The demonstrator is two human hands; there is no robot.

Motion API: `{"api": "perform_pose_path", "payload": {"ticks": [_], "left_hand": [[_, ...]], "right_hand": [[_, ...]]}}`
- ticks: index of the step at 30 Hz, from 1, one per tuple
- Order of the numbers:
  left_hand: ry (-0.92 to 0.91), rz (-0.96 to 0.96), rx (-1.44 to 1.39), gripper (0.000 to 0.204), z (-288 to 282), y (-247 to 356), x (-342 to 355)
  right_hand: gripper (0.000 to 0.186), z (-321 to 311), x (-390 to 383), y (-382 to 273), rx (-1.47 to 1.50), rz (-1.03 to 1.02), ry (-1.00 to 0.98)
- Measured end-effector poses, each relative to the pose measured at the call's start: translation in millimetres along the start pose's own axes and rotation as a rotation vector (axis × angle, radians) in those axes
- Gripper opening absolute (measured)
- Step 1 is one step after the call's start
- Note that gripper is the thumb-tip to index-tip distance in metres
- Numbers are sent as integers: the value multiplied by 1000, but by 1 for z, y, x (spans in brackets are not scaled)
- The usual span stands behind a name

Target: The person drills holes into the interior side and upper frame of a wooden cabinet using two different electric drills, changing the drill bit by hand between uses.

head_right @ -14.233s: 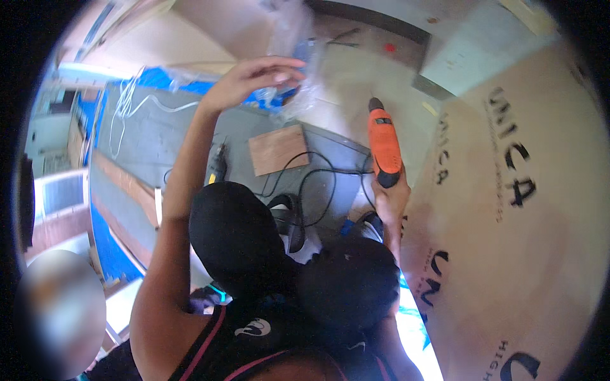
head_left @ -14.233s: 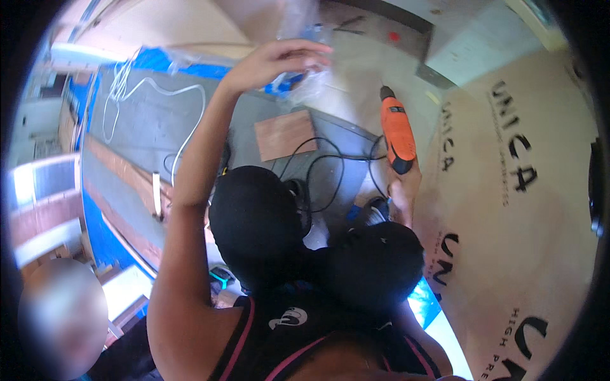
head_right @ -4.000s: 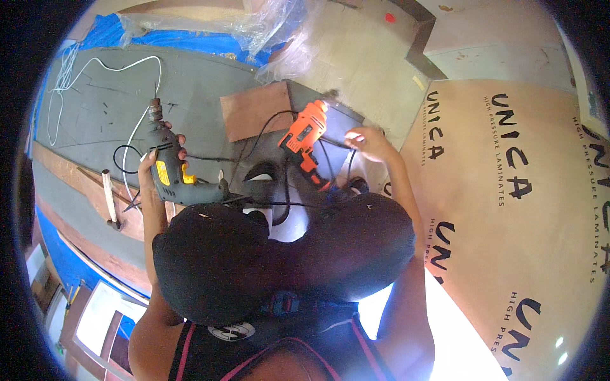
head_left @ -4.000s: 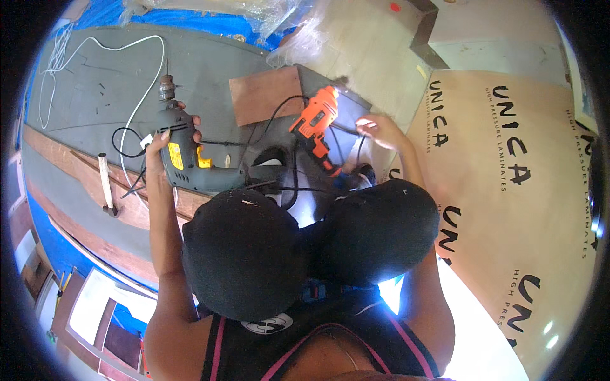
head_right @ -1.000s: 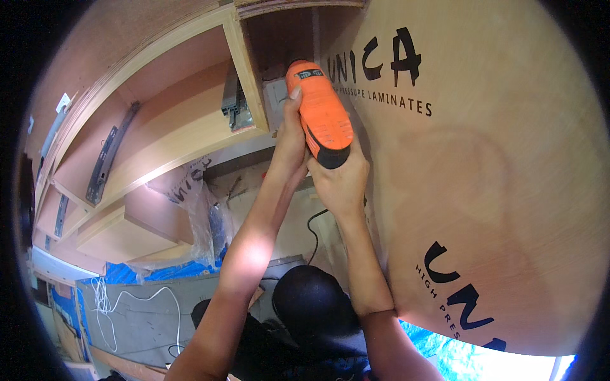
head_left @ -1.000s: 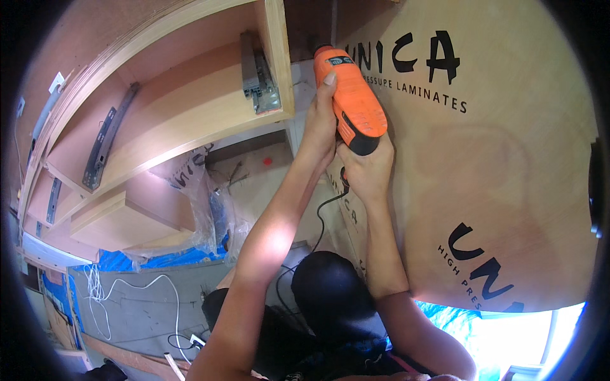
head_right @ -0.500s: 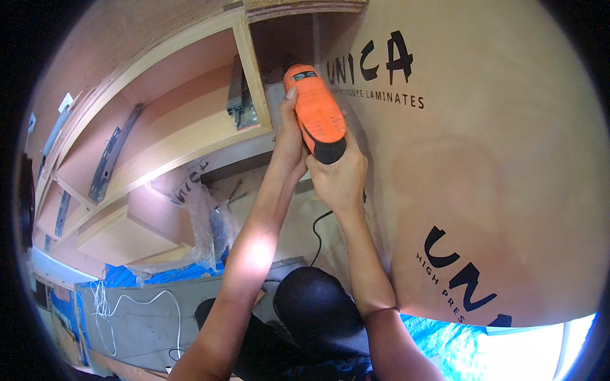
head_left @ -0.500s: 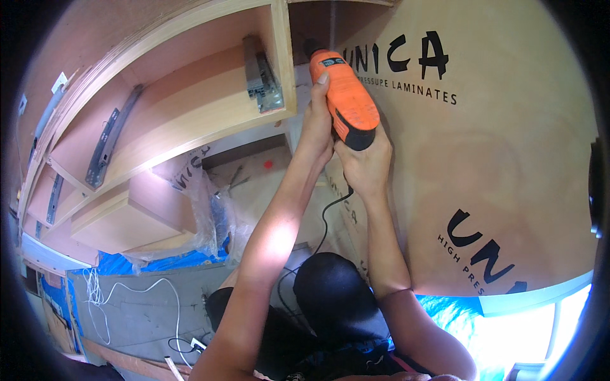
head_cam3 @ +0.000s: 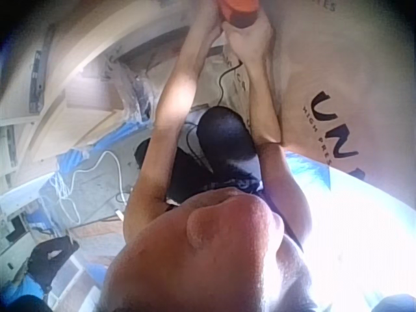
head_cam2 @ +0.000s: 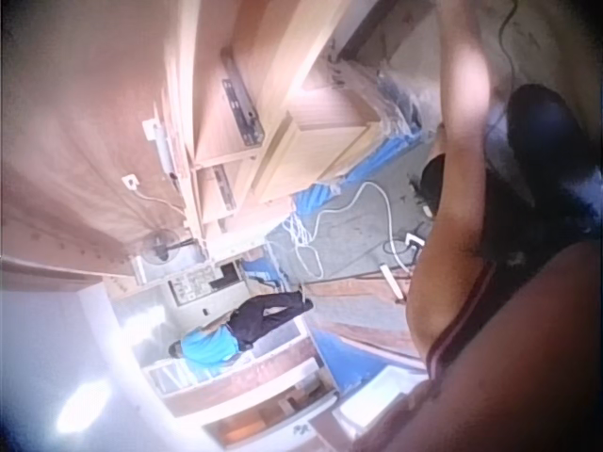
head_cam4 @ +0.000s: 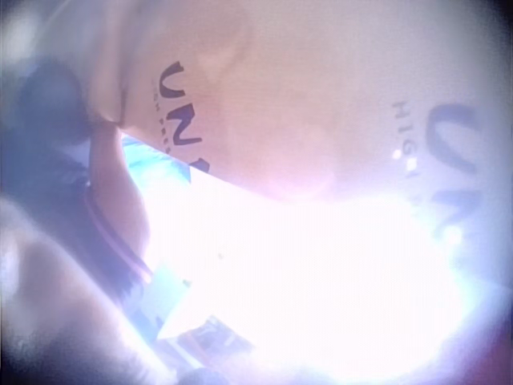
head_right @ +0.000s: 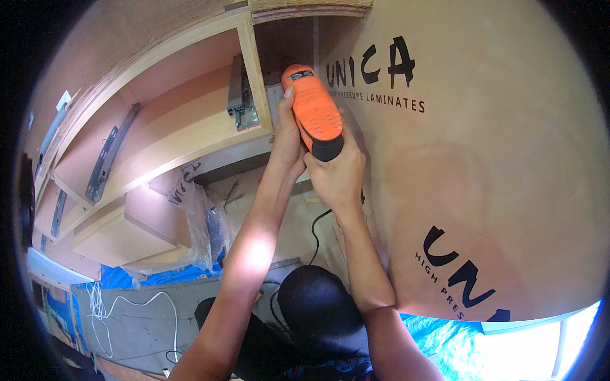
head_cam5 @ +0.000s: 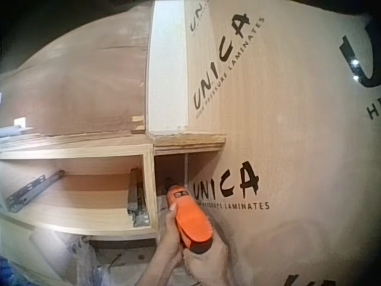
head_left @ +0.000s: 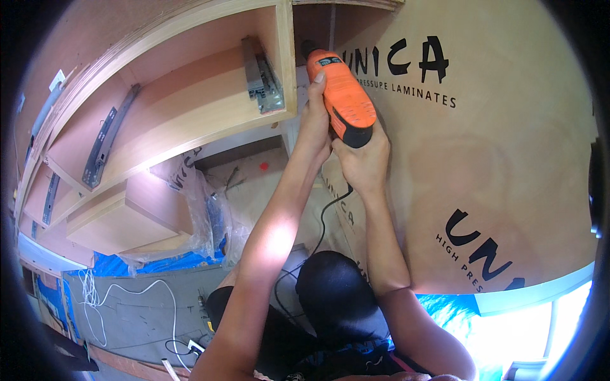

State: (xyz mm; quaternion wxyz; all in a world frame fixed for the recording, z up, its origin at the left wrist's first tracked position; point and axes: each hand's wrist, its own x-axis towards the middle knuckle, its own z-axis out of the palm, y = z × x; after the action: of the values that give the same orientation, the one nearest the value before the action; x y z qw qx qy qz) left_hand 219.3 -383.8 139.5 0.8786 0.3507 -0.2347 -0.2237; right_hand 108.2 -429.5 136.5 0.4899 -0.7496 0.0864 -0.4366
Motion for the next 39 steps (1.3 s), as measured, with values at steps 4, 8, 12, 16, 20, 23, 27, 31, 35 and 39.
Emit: {"api": "perform_pose_path", "payload": {"ticks": [4, 8, 12, 16, 20, 23, 27, 31, 35, 39], "left_hand": [[5, -30, -16, 62, 6, 6, -3], [-62, -28, -32, 58, 10, 12, -7], [-51, 6, -56, 52, 20, 23, -17], [-19, -31, -67, 50, 27, 30, -18], [-37, -44, -79, 63, 24, 28, -14], [-38, -41, -105, 63, 23, 29, -16], [-15, -60, -96, 51, 27, 34, -8], [-4, -69, -83, 49, 25, 30, -2], [66, -54, -87, 48, 29, 26, 0], [72, -13, -107, 46, 25, 27, 3]], "right_hand": [[58, -3, 4, -6, -60, -37, 19], [60, -7, 10, -17, -44, 18, 10], [59, -10, 16, -25, -79, 70, -28], [57, -8, 19, -21, -86, 51, -14], [58, -6, 22, -16, -71, 36, -27], [60, -5, 23, -23, -69, 23, -1], [56, -6, 29, -24, -83, 68, -41], [62, -5, 33, -13, -1, 69, -57], [65, 0, 30, -12, 18, 51, -31], [67, 2, 30, -17, -31, 92, -47]]}}
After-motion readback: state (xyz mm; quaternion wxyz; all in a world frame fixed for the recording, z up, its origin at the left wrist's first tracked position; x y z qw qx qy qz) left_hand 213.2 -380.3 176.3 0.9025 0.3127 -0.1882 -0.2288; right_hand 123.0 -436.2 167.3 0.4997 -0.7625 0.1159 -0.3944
